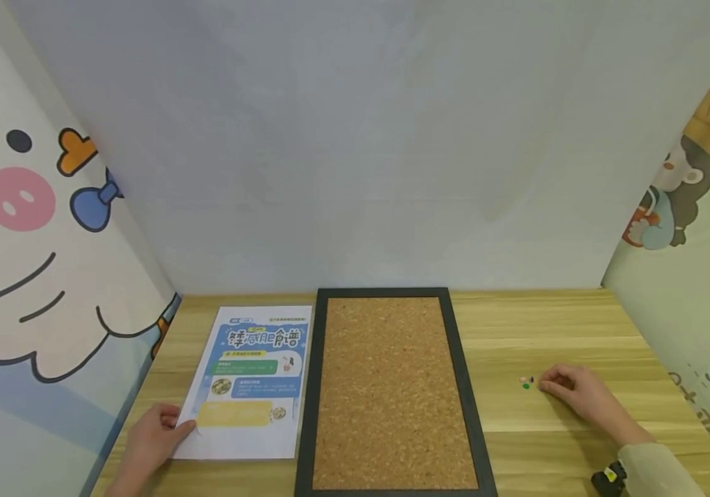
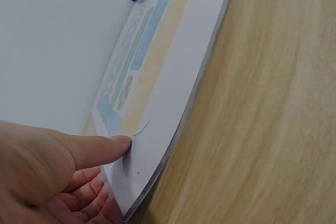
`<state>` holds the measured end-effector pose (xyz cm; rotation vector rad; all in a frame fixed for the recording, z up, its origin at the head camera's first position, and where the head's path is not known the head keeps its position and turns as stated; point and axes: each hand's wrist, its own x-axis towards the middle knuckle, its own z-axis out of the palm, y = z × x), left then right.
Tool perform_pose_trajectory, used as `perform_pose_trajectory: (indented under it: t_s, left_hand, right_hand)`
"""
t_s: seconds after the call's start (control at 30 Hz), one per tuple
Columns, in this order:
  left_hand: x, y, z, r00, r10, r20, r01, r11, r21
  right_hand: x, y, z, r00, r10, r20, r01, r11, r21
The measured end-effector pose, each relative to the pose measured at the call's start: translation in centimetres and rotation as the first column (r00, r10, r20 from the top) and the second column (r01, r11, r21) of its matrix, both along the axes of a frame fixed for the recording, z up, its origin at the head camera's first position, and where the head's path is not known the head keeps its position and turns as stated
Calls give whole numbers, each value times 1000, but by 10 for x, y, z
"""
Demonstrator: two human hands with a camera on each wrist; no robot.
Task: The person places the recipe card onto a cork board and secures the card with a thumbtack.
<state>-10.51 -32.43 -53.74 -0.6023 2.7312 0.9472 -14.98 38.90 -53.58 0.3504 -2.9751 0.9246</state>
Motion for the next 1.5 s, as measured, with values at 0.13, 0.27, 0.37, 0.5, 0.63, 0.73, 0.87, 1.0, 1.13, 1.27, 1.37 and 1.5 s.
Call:
perform_pose_trajectory:
  t_s: [0.13, 0.27, 0.37, 0.5, 0.63, 0.73, 0.87, 1.0, 1.13, 1.27, 1.37, 1.5]
  left_hand:
    - [0, -2, 2, 1000, 18, 9, -18, 1000, 19]
    - [0, -4, 0, 999, 38, 0, -38, 999, 25]
    - [-1, -7, -2, 999, 35, -26, -35, 999, 23]
    - [-1, -11, -4, 998, 31, -52, -29, 999, 28]
    - [-1, -15, -8, 996, 74, -42, -71, 996, 57]
    - [-1, -19, -12, 994, 96, -53, -92, 992, 82]
    - [1, -23, -11, 990, 115, -79, -103, 985, 136]
    - [3, -24, -4, 984, 167, -60, -152, 967, 206]
    - [5, -24, -1, 977, 212, -32, -196, 944, 267]
    - [8, -27, -1, 972, 233, -33, -210, 922, 326]
    - [11, -29, -1, 968, 248, -38, -218, 907, 359]
    - [14, -28, -1, 959, 281, -43, -242, 886, 396]
  right_hand:
    - [2, 0, -1, 1000, -3, -24, 3, 1000, 11]
    - [4, -2, 0, 999, -1, -36, 1, 1000, 9]
    - [5, -1, 2, 1000, -2, -12, 2, 1000, 1]
    - [4, 0, 3, 999, -17, 29, 16, 1000, 21]
    - [3, 1, 3, 999, -21, 29, 19, 999, 50]
    - [3, 1, 4, 1000, -16, 11, 15, 998, 61]
    - [3, 2, 3, 1000, -1, -19, 2, 998, 66]
    - [4, 1, 5, 999, 13, -31, -11, 997, 72]
    - [5, 1, 7, 1000, 12, -18, -11, 997, 83]
    - [5, 2, 8, 1000, 10, -22, -9, 997, 82]
    - [6, 2, 7, 999, 14, -33, -12, 997, 76]
    - [7, 3, 7, 999, 19, -50, -15, 998, 66]
